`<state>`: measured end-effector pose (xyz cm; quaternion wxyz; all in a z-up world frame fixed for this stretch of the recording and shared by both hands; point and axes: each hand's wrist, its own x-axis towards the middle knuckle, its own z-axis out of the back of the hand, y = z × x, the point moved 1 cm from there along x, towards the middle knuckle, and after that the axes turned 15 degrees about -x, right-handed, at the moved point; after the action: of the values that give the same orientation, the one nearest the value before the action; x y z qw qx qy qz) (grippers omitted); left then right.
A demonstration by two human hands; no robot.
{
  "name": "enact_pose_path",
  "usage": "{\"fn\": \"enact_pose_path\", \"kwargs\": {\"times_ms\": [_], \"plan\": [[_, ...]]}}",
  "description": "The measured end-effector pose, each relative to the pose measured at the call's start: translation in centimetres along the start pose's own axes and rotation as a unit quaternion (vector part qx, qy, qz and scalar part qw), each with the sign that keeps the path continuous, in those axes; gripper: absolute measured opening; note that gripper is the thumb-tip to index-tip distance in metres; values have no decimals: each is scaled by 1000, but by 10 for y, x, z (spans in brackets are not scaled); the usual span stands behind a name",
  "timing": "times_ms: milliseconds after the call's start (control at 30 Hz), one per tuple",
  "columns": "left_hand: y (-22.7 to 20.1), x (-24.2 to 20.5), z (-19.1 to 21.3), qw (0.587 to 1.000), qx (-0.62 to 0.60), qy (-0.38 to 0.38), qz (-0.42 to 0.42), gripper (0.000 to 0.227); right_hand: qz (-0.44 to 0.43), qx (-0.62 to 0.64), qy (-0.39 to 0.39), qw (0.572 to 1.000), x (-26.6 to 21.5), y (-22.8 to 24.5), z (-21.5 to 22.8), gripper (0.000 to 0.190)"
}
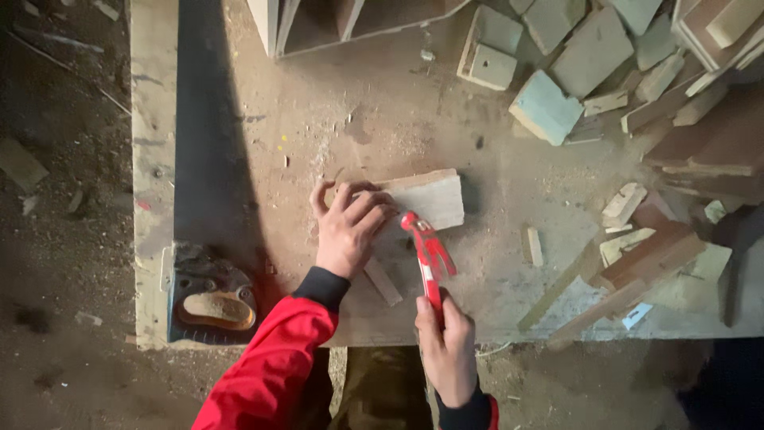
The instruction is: The person uses a hammer to repeatedly strike small pieces of wood on a workbench, splitting or shaping them. They move the wood pieces around and continue hammering different sections throughout the clip.
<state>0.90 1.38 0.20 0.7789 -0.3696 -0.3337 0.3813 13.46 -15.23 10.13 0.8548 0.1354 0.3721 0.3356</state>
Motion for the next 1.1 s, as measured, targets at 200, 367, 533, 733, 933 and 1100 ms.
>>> {"fn": "enact_pose_path", "kwargs": {"times_ms": [200, 367, 533, 733, 933, 1100], "plan": [[1, -15, -2, 1000, -16, 5, 7, 16, 79, 220, -74, 969, -28, -12, 0, 14], [-2, -4, 2, 1000, -3, -13, -11, 13, 56, -81, -23, 995, 8, -6, -19, 26], [-3, -14, 1, 1000, 16, -2, 15, 12, 20, -57, 8, 998, 6, -1, -14, 22], [-2, -7, 1, 1000, 10, -20, -10, 18, 18, 36, 66, 997, 5, -8, -13, 22], [-8, -6, 1, 1000, -3, -29, 2, 16, -99, 67, 48, 992, -1, -27, -22, 20], [-1, -6, 0, 1000, 6, -14, -20, 18, -3, 30, 1, 1000, 1, -24, -16, 22]]}}
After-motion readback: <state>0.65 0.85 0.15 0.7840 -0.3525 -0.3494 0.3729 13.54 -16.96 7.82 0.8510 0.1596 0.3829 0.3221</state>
